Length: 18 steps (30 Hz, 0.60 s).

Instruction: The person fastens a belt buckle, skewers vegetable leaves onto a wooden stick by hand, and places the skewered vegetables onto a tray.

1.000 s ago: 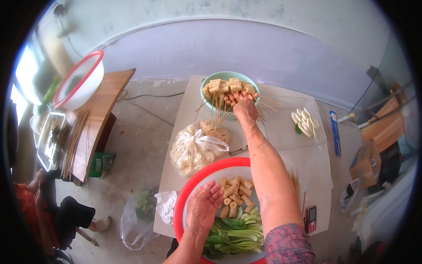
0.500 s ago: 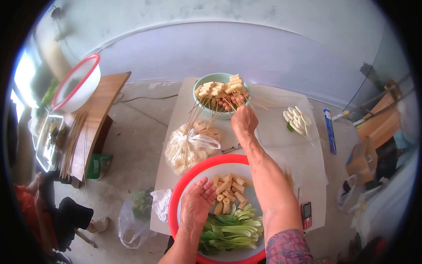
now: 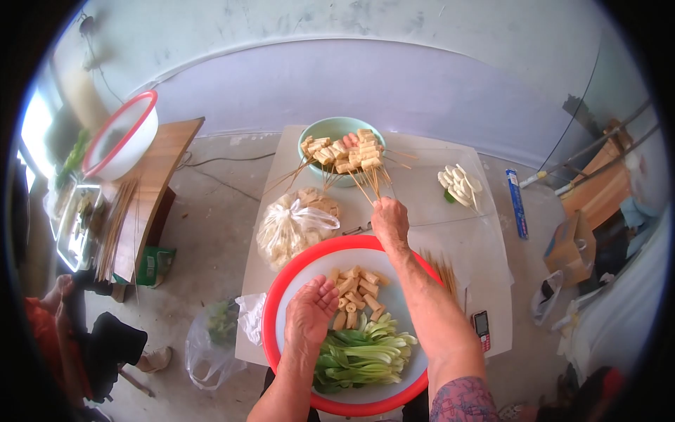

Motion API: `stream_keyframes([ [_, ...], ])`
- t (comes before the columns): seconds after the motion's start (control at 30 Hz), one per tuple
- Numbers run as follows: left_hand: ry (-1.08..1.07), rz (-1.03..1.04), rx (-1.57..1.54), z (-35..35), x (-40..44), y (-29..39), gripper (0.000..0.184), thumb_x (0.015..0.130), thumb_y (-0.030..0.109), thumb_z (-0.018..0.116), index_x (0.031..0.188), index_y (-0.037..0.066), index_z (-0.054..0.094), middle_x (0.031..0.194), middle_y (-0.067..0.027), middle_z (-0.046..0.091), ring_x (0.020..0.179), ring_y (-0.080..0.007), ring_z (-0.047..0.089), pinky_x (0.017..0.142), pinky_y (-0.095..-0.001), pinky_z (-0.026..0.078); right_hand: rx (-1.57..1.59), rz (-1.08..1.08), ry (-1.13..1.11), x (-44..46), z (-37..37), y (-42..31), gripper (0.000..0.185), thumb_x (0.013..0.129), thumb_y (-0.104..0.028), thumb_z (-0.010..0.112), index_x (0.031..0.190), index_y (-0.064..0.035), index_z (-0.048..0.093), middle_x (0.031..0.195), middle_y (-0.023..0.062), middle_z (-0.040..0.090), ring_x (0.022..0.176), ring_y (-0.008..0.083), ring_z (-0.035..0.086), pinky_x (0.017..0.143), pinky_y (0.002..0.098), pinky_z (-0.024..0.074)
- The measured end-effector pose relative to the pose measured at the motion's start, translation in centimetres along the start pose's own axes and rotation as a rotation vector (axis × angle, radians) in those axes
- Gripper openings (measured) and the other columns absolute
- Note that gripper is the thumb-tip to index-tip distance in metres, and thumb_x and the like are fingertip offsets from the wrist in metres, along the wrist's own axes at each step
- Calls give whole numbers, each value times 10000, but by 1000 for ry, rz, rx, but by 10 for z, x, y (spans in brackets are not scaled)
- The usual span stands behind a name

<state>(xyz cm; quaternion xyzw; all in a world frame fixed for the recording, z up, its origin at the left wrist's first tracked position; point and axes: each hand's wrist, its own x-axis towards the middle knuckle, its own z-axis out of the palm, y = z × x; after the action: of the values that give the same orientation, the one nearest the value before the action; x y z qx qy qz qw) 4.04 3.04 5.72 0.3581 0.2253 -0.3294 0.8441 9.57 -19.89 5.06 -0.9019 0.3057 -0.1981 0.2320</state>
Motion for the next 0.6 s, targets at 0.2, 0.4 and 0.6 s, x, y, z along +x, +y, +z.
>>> stream_keyframes([
  [0.2, -5, -10, 1, 1, -1, 2, 218, 925, 180, 525, 1067, 14, 537, 925, -86, 611, 824, -199, 612, 730, -307, 517, 106, 260, -284, 13, -14, -17, 298, 852, -254, 520, 851, 13, 651, 878, 222, 636, 867, 387, 613, 753, 459, 492],
  [0.4, -10, -8, -3, 0, -1, 4, 224, 930, 177, 512, 1075, 8, 533, 935, -88, 606, 823, -197, 609, 732, -303, 516, -16, 230, -155, 12, -27, -20, 321, 860, -266, 499, 874, 16, 650, 895, 218, 639, 883, 384, 611, 767, 464, 482],
  [0.6, -11, 5, 0, -2, -1, 3, 245, 921, 184, 534, 1088, 4, 534, 935, -91, 617, 807, -186, 618, 726, -289, 506, -52, 117, -36, -16, -58, -10, 293, 878, -241, 496, 809, 16, 619, 843, 225, 625, 830, 403, 595, 734, 479, 468],
])
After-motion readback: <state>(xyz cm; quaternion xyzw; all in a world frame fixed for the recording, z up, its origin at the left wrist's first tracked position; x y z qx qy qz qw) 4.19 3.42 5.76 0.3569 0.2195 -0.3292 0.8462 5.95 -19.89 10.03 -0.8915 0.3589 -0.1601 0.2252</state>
